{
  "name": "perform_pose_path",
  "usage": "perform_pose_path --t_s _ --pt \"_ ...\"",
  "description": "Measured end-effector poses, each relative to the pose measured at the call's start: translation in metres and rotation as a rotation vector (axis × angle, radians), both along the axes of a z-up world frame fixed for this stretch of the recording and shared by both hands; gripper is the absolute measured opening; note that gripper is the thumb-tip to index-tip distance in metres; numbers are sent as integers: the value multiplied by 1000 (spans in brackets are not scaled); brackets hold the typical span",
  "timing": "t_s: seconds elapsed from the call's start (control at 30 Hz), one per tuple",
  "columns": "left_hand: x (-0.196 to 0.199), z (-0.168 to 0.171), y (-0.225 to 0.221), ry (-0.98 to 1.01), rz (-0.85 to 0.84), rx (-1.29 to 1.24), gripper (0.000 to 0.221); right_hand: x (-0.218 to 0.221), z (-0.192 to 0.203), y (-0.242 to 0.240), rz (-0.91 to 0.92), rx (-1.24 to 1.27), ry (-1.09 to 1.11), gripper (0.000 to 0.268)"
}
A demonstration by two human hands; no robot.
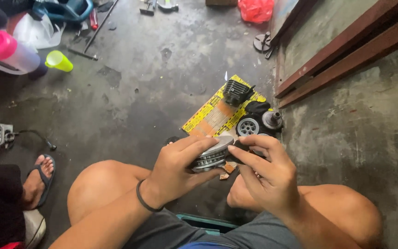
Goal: Inspecting a motorcycle clutch assembly by rotating the bell and examining the internal shoes and springs for wear.
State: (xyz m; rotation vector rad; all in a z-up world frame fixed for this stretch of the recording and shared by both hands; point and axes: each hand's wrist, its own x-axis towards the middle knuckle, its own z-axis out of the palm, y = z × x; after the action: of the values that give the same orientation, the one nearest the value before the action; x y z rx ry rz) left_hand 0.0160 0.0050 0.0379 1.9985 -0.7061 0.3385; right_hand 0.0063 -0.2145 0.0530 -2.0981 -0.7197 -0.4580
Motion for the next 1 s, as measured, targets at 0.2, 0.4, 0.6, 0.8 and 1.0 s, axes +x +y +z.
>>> perform_pose_path --t_s 0.2,0.4,0.6,0.8,1.0 --pt "-1 -9 2 -73 -18 60 53 -1 17 3 -6 52 13 15" --pt "1 -12 -6 -108 2 99 51 3 10 -5 94 -18 -104 12" --pt "4 -8 -8 -117 5 126 48 6 8 -5 27 -62 -76 14" --pt "2 -8 -12 -96 -16 154 45 4 -6 -6 146 -53 -118 31" --pt "3 -8 -10 -23 -14 129 43 11 3 -8 72 -110 -79 38"
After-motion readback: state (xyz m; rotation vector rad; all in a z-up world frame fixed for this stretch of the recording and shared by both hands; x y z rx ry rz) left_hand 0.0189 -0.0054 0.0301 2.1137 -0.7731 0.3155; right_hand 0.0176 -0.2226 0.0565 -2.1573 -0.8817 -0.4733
